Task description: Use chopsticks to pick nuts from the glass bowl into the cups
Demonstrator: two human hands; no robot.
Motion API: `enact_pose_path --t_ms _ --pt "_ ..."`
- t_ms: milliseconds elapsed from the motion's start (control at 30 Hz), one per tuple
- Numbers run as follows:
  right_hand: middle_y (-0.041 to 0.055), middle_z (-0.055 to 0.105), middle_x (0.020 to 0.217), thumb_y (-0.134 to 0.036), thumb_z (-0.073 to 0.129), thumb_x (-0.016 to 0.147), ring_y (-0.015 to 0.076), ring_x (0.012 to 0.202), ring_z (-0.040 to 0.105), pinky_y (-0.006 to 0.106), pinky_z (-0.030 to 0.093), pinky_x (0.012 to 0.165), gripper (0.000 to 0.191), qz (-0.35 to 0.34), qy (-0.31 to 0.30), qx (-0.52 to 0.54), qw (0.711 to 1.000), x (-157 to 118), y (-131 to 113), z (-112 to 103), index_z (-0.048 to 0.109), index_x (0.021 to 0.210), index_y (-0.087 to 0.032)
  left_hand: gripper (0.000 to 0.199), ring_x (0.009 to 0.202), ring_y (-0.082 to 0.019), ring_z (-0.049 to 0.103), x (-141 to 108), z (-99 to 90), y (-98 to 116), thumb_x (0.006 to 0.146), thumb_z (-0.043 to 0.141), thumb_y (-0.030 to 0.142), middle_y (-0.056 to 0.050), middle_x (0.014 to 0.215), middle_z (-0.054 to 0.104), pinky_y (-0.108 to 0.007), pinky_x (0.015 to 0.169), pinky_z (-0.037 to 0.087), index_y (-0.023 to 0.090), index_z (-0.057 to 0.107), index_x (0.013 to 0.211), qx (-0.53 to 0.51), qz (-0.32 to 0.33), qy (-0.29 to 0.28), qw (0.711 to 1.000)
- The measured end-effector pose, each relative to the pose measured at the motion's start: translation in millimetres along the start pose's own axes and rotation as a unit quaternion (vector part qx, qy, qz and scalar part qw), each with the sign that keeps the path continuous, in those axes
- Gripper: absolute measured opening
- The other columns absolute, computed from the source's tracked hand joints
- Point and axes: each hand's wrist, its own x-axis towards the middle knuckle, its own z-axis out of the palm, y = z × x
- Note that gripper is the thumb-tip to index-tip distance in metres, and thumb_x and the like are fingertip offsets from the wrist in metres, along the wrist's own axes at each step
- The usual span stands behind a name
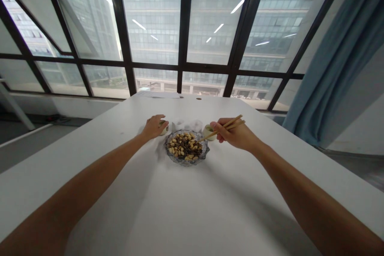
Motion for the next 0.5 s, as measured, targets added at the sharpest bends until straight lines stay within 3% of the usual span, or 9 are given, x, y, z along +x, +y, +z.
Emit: enact_pose_path --t_ms 300,500 --pt "0.0068 0.069 0.057 -0.073 0.05 0.092 0.0173 0.049 0.066 0.024 0.048 0.044 0.061 -0.004 -0.002 0.01 1.0 0 6 2 0.061 0.07 -0.018 0.065 0.134 -0.027 0.054 -24 20.2 -12 0.089 0.063 0.05 -0.019 0.147 0.054 -0.04 0.113 0.042 0.017 0.043 0.141 -0.116 -0.071 0.044 0.99" --pt "0.0056 0.065 0.05 -0.078 0.058 0.084 0.0158 0.04 0.061 0.025 0.047 0.039 0.064 0.032 0.067 0.102 0.992 3 4 -1 0.063 0.069 -0.017 0.08 0.134 -0.029 0.055 -26 18.9 -13 0.086 0.067 0.056 -0.02 0.147 0.054 -0.042 0.111 0.044 0.014 0.038 0.147 -0.113 -0.107 0.012 0.988"
